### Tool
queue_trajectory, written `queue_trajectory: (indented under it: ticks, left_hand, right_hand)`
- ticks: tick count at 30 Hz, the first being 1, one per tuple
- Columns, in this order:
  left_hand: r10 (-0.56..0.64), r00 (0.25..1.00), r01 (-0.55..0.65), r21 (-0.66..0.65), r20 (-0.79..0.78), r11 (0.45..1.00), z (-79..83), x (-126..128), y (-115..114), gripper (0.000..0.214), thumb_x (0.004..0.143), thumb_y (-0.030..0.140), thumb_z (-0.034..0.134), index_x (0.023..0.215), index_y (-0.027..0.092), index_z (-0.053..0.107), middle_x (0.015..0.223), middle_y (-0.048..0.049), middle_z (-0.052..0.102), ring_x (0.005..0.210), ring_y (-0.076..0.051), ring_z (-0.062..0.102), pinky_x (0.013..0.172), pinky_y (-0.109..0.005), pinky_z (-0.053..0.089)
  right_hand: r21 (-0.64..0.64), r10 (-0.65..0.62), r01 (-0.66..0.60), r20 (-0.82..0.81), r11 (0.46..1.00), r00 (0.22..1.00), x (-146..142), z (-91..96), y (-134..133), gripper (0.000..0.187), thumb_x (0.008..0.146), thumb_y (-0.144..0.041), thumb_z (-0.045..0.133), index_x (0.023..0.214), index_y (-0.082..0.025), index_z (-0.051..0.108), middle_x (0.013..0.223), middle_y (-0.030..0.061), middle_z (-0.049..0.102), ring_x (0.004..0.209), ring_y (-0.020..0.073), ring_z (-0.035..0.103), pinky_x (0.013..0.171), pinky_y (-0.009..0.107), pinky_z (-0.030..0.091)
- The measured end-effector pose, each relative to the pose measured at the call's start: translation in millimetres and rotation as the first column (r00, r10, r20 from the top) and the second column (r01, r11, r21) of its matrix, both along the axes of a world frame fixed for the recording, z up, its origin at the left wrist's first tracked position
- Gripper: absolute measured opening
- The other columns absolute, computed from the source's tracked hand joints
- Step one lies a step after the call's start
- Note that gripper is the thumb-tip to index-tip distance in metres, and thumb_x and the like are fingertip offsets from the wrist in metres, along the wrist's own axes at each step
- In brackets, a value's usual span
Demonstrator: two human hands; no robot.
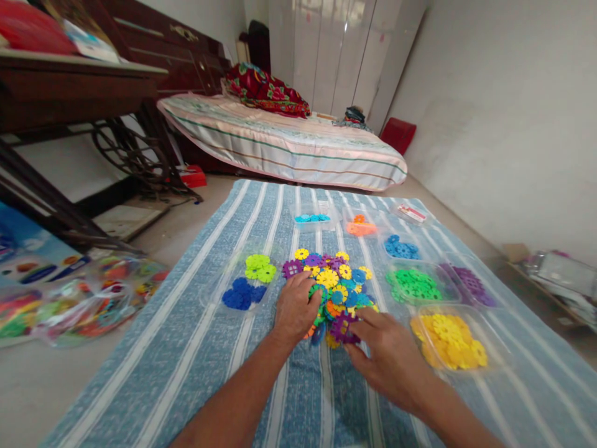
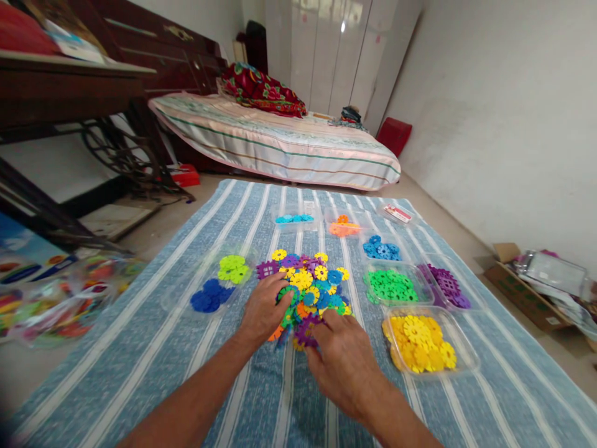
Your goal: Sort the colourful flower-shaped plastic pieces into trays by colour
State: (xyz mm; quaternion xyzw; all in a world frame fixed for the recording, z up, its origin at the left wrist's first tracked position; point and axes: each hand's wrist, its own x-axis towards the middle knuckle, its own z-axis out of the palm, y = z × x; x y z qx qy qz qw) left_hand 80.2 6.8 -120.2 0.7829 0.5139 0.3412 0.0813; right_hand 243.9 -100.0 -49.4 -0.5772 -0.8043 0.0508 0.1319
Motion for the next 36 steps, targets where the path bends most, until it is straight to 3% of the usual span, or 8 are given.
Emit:
queue_trajectory:
  ticks: [6, 11, 14, 18, 22, 26, 30, 36]
  left_hand:
    - [-0.008, 1.000, 0.008, 0.008, -0.019, 1.000, 0.6, -3, 1, 0.019, 0.080, 0.026, 0.048, 0.088, 0.018, 0.063, 0.110, -0.0093, 0.063, 0.106, -0.023, 0.055, 0.094, -0.038, 0.044]
    - [-0.006, 1.000, 0.006, 0.055, -0.004, 0.998, -7.6, -5, 10, 0.022, 0.082, 0.031, 0.046, 0.089, 0.018, 0.063, 0.110, -0.0101, 0.063, 0.104, -0.024, 0.057, 0.093, -0.041, 0.046]
    - [-0.006, 1.000, 0.006, 0.097, -0.005, 0.995, -9.3, -6, 12, 0.023, 0.082, 0.032, 0.046, 0.088, 0.019, 0.063, 0.108, -0.0101, 0.064, 0.102, -0.024, 0.058, 0.092, -0.041, 0.046]
    - [-0.006, 1.000, 0.006, 0.110, -0.007, 0.994, -9.0, -6, 13, 0.022, 0.082, 0.033, 0.046, 0.087, 0.020, 0.062, 0.108, -0.0092, 0.064, 0.101, -0.024, 0.058, 0.091, -0.040, 0.047]
    - [0.002, 0.999, -0.005, 0.102, 0.033, 0.995, -10.3, -6, 12, 0.022, 0.081, 0.033, 0.047, 0.087, 0.019, 0.062, 0.107, -0.0100, 0.065, 0.102, -0.025, 0.058, 0.091, -0.041, 0.047]
    - [0.016, 0.997, -0.023, 0.085, 0.081, 0.996, -8.7, -5, 8, 0.021, 0.081, 0.030, 0.046, 0.092, 0.019, 0.062, 0.106, -0.0091, 0.065, 0.101, -0.023, 0.059, 0.091, -0.039, 0.048]
    - [0.059, 0.991, -0.069, 0.082, 0.122, 0.994, -5.6, -5, 4, 0.022, 0.082, 0.024, 0.045, 0.097, 0.018, 0.060, 0.107, -0.0094, 0.064, 0.103, -0.021, 0.058, 0.094, -0.039, 0.047]
    - [0.122, 0.983, -0.133, 0.077, 0.140, 0.988, -9.3, -6, 5, 0.025, 0.082, 0.021, 0.044, 0.103, 0.017, 0.058, 0.117, -0.0107, 0.058, 0.114, -0.023, 0.051, 0.100, -0.044, 0.041]
  right_hand:
    - [-0.072, 0.021, -0.014, 0.094, 0.997, 0.995, 23, 26.5, -3, 0.010, 0.078, -0.022, 0.055, 0.075, -0.023, 0.064, 0.077, 0.0013, 0.063, 0.070, 0.0157, 0.060, 0.064, 0.027, 0.044]
    - [0.118, -0.157, 0.149, 0.063, 0.982, 0.986, 81, 35.2, 8, 0.017, 0.085, -0.031, 0.050, 0.083, -0.023, 0.065, 0.085, 0.0022, 0.063, 0.076, 0.0150, 0.060, 0.069, 0.027, 0.046]
    - [0.276, -0.380, 0.341, 0.105, 0.899, 0.919, 138, 35.7, 21, 0.026, 0.086, -0.040, 0.047, 0.086, -0.021, 0.066, 0.088, 0.0042, 0.065, 0.078, 0.0174, 0.062, 0.069, 0.029, 0.047]
    - [0.339, -0.691, 0.614, 0.194, 0.713, 0.696, 203, 33.2, 32, 0.036, 0.085, -0.047, 0.044, 0.091, -0.020, 0.068, 0.090, 0.0078, 0.066, 0.072, 0.0210, 0.063, 0.058, 0.030, 0.044]
    - [0.330, -0.759, 0.685, 0.233, 0.650, 0.608, 228, 25.0, 31, 0.045, 0.085, -0.053, 0.039, 0.091, -0.021, 0.070, 0.089, 0.0105, 0.067, 0.071, 0.0231, 0.064, 0.052, 0.030, 0.042]
    - [0.361, -0.667, 0.596, 0.111, 0.718, 0.737, 210, 9.2, 24, 0.044, 0.086, -0.050, 0.036, 0.084, -0.020, 0.069, 0.088, 0.0090, 0.067, 0.072, 0.0231, 0.064, 0.057, 0.033, 0.046]
    - [0.366, -0.348, 0.357, -0.091, 0.859, 0.933, 149, -3.2, 19, 0.030, 0.086, -0.040, 0.043, 0.081, -0.020, 0.065, 0.086, 0.0060, 0.067, 0.078, 0.0192, 0.064, 0.071, 0.033, 0.051]
    - [0.394, 0.026, 0.044, -0.169, 0.918, 0.985, 41, -17.0, 24, 0.015, 0.086, -0.024, 0.049, 0.088, -0.021, 0.064, 0.097, 0.0071, 0.065, 0.093, 0.0179, 0.060, 0.083, 0.035, 0.051]
